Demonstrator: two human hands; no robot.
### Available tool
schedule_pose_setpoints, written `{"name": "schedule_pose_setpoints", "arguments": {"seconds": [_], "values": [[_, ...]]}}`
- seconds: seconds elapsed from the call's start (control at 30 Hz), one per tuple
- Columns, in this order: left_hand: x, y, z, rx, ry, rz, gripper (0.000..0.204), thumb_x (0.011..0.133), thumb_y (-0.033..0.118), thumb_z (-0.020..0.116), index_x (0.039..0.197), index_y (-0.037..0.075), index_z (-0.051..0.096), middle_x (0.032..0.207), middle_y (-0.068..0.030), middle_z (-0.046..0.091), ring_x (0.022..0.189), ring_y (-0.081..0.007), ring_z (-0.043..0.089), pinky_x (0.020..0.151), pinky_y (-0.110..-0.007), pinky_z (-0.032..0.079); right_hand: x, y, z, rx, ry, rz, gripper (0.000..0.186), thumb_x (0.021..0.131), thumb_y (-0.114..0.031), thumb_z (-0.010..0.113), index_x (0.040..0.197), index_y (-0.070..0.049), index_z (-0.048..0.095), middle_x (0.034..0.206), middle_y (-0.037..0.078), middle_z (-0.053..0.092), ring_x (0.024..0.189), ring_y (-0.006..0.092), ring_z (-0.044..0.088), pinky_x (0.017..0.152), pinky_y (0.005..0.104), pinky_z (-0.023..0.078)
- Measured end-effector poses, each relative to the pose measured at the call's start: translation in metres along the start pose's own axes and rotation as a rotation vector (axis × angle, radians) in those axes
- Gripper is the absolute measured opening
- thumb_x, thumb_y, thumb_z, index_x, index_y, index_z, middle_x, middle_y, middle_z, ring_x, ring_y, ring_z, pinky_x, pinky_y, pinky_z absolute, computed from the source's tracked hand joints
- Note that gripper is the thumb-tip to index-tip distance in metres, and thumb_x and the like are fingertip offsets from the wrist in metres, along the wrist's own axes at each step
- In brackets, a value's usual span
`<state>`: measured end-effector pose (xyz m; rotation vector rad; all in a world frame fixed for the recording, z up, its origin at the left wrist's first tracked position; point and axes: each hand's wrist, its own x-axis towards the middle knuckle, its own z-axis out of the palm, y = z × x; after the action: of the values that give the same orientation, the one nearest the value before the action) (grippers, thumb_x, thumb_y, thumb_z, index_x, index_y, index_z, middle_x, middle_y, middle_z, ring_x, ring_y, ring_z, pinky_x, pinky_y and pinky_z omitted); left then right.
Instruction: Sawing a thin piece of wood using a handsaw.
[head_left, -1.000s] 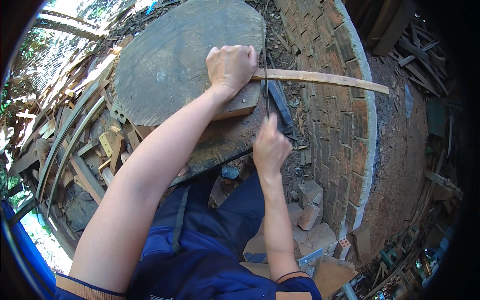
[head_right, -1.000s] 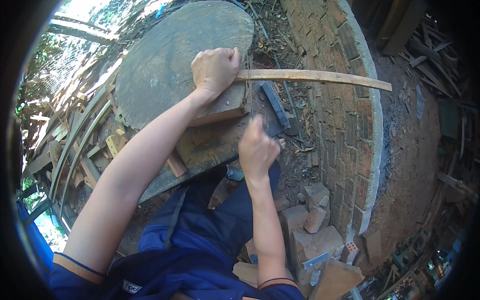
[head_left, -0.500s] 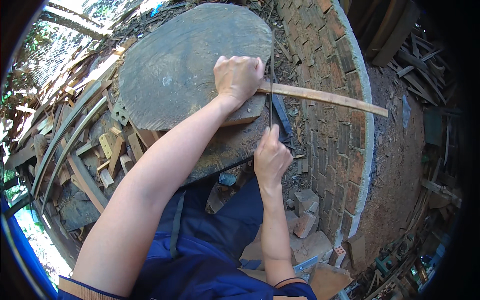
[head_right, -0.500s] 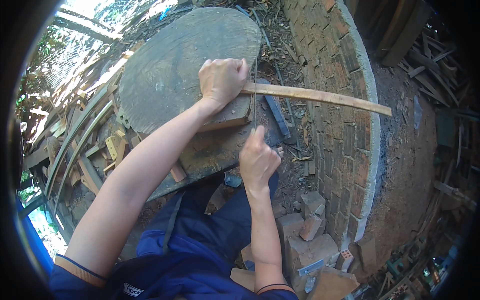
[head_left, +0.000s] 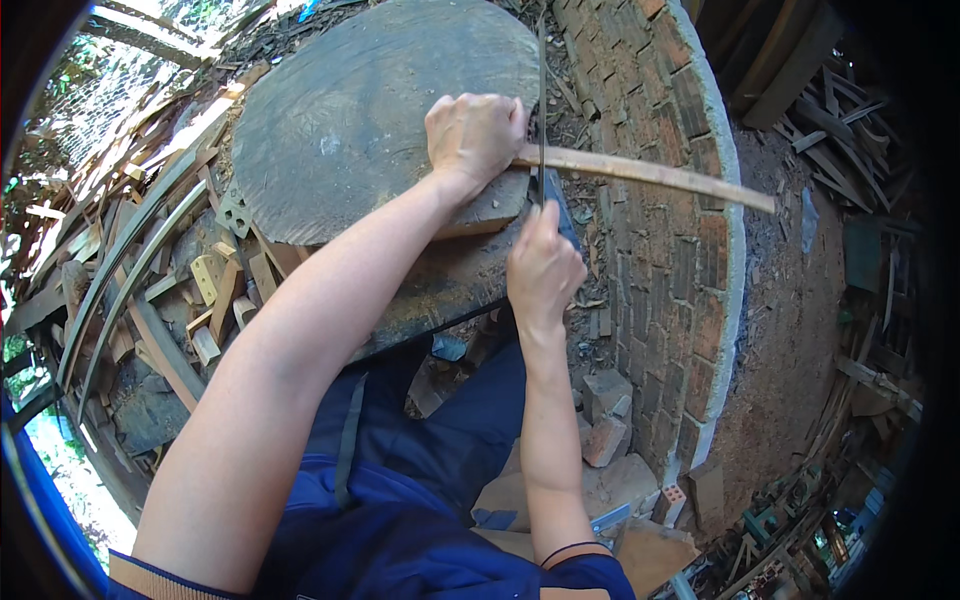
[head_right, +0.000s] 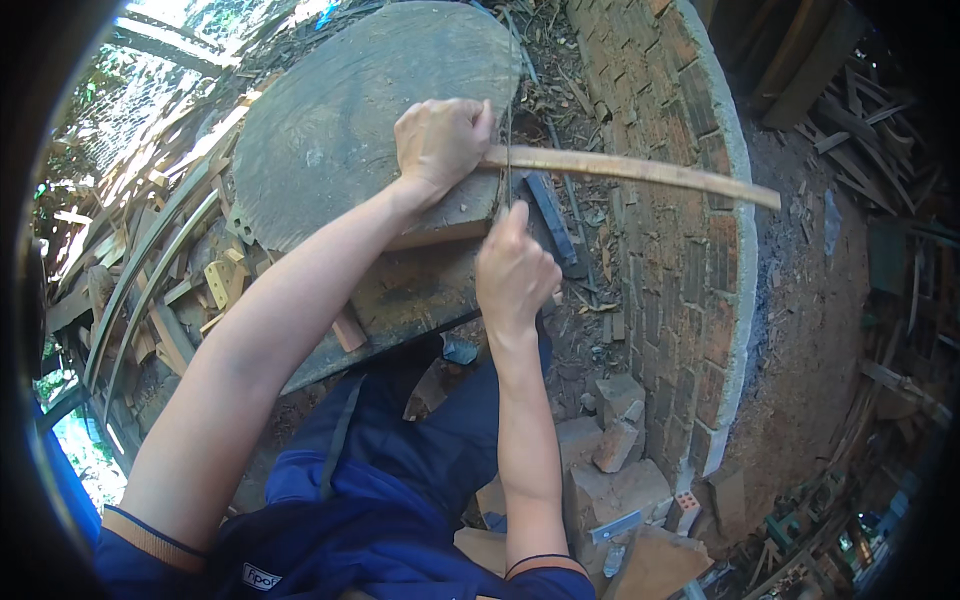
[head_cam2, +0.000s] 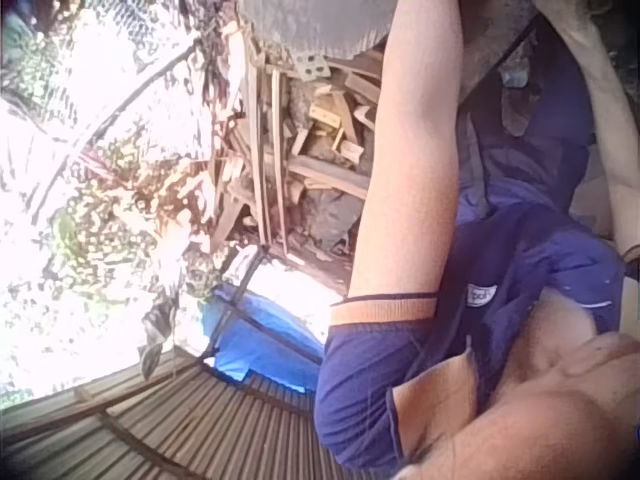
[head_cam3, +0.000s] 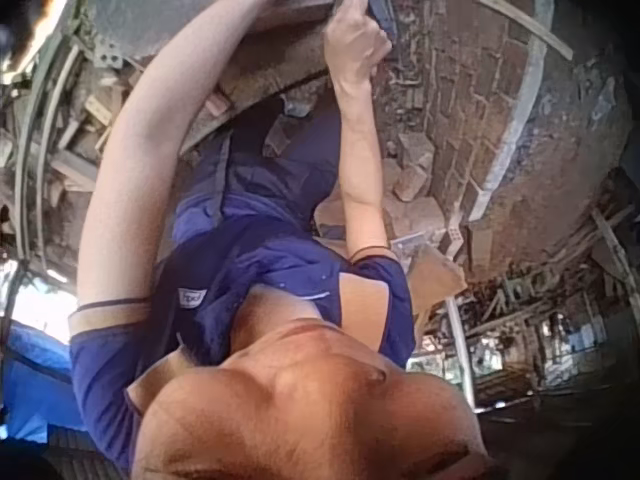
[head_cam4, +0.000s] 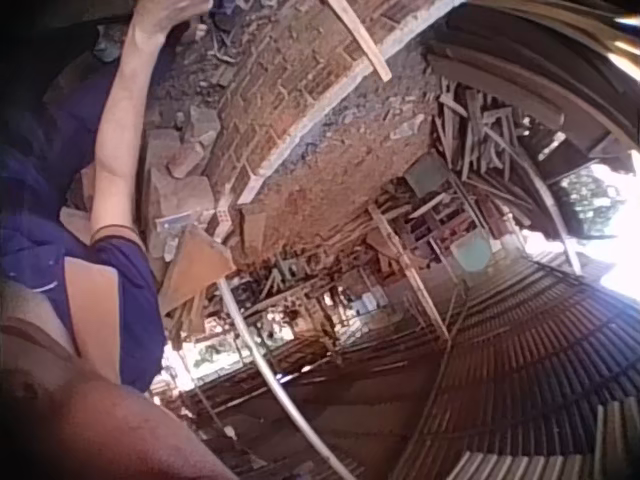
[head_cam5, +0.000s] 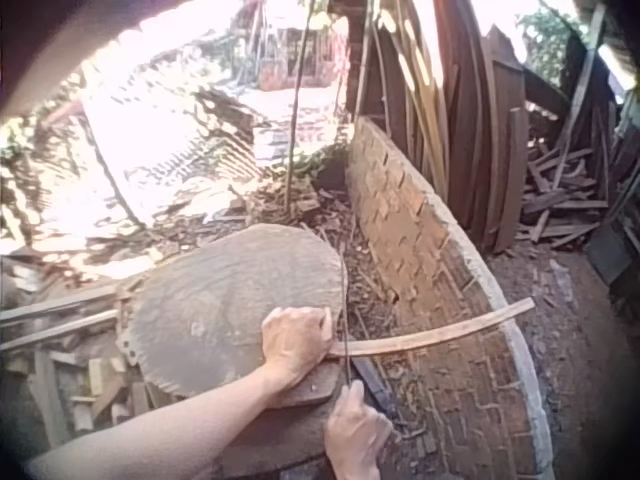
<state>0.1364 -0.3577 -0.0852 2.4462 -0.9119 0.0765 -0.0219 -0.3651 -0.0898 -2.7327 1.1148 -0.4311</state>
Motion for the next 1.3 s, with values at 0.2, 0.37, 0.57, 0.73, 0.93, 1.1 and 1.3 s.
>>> {"name": "schedule_pose_setpoints", "arguments": {"seconds": [0.2,0.37,0.57,0.73,0.93,1.1,1.3], "values": [[0.004,-0.011,-0.006,0.026,-0.021,-0.074,0.037,0.091,0.036,0.055,0.068,0.014,0.073,0.065,-0.0135,0.066,0.063,-0.0327,0.066,0.067,-0.043,0.053,-0.071,0.003,-0.011,0.061,-0.068,0.011,0.008,0.096,-0.014,0.053,0.093,-0.007,0.055,0.058,0.016,0.064,0.05,0.0316,0.065,0.044,0.0426,0.051],[0.005,-0.003,0.004,0.039,0.023,-0.048,0.036,0.091,0.036,0.054,0.068,0.015,0.073,0.065,-0.0137,0.066,0.064,-0.0332,0.066,0.066,-0.043,0.052,-0.003,-0.004,-0.008,-0.029,-0.048,0.009,0.009,0.096,-0.015,0.051,0.09,-0.008,0.053,0.056,0.014,0.063,0.051,0.0309,0.066,0.043,0.0422,0.051],[0.005,-0.013,-0.007,0.042,-0.022,-0.102,0.037,0.09,0.036,0.054,0.066,0.014,0.072,0.065,-0.0142,0.066,0.064,-0.0338,0.066,0.065,-0.043,0.052,-0.066,0.004,-0.002,0.023,-0.08,0.021,0.01,0.096,-0.014,0.051,0.09,-0.008,0.055,0.056,0.015,0.063,0.051,0.031,0.066,0.043,0.0417,0.05],[0.003,-0.001,0.001,0.031,0.015,-0.042,0.037,0.09,0.036,0.054,0.065,0.015,0.072,0.065,-0.014,0.065,0.063,-0.0339,0.065,0.064,-0.043,0.052,-0.007,-0.002,-0.008,-0.027,-0.04,0.015,0.011,0.097,-0.016,0.05,0.093,-0.007,0.055,0.057,0.015,0.064,0.053,0.0328,0.066,0.044,0.0426,0.051],[0.003,-0.009,-0.004,0.03,0.006,-0.078,0.038,0.09,0.036,0.054,0.065,0.014,0.072,0.065,-0.014,0.065,0.062,-0.0339,0.065,0.064,-0.043,0.052,-0.048,0.003,0.0,0.025,-0.055,0.015,0.011,0.097,-0.016,0.051,0.091,-0.007,0.055,0.057,0.016,0.064,0.051,0.0323,0.066,0.043,0.0427,0.05],[0.003,-0.004,-0.003,0.023,0.005,-0.062,0.037,0.09,0.036,0.054,0.065,0.015,0.072,0.065,-0.0141,0.065,0.063,-0.0344,0.065,0.064,-0.043,0.052,-0.022,0.0,-0.013,0.001,-0.038,-0.002,0.01,0.097,-0.015,0.052,0.09,-0.008,0.054,0.055,0.016,0.063,0.05,0.032,0.065,0.044,0.0422,0.05],[0.004,-0.007,-0.003,0.036,0.001,-0.086,0.037,0.09,0.036,0.054,0.066,0.015,0.072,0.065,-0.0144,0.065,0.064,-0.0349,0.066,0.064,-0.043,0.052,-0.037,0.003,-0.008,0.016,-0.042,0.009,0.01,0.096,-0.014,0.051,0.089,-0.008,0.053,0.055,0.014,0.062,0.052,0.0321,0.066,0.045,0.044,0.051]]}}
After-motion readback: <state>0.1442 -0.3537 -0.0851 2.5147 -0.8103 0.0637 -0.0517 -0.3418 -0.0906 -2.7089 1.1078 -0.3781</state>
